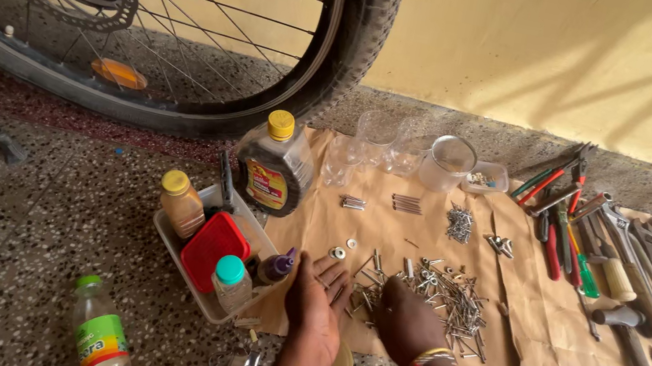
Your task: The person sorts a pile of metal fasteners, including pins and washers, on a brown paper sheet on the floor. They pick up items by hand, separate them into smaller piles, and transfer some into a clear plastic cup.
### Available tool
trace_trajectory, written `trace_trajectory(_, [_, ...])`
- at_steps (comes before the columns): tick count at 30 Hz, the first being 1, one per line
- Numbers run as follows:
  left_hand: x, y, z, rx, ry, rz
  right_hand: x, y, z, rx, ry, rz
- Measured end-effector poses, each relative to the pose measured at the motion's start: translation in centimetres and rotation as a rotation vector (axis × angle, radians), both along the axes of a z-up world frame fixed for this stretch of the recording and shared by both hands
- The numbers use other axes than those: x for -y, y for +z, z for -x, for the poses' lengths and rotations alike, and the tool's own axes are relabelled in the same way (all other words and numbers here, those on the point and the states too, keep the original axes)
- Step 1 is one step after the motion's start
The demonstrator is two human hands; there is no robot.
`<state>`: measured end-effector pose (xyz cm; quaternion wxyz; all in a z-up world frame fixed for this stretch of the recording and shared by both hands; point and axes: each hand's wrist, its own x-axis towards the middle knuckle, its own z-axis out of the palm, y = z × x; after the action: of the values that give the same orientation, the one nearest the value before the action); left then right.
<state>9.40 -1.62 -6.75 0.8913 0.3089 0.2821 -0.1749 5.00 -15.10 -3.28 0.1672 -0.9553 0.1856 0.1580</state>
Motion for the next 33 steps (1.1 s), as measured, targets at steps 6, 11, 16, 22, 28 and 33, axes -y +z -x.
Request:
trace_trajectory(6, [1.1, -0.7, 0.6, -0.078, -0.097, -0.153, 4.5, -2.0, 0.6, 0.346, -0.036, -0.147])
trace_trajectory(11, [0.9, -0.4, 0.8, -0.051, -0.102, -0.218, 5.6, -1.7, 0.4, 0.34, -0.038, -0.102])
trace_trajectory(16, [1.2, -1.2, 0.7, -0.025, -0.136, -0.145, 3.9, 1.6, 0.4, 0.302, -0.06, -0.234])
trace_trajectory(22, [1.3, -0.5, 0.9, -0.069, -0.116, 0.114, 2.3, 1.7, -0.2, 0.447, -0.053, -0.424])
trace_trajectory(28, [0.2, -1.5, -0.1, -0.068, 0.029, 0.123, 3.5, -1.8, 1.1, 0.302, -0.194, -0.211])
trace_trajectory(33, [0.7, -3.1, 0.1, 0.042, -0.019, -0.086, 2.7, -2.0, 0.8, 0.219, -0.152, -0.078])
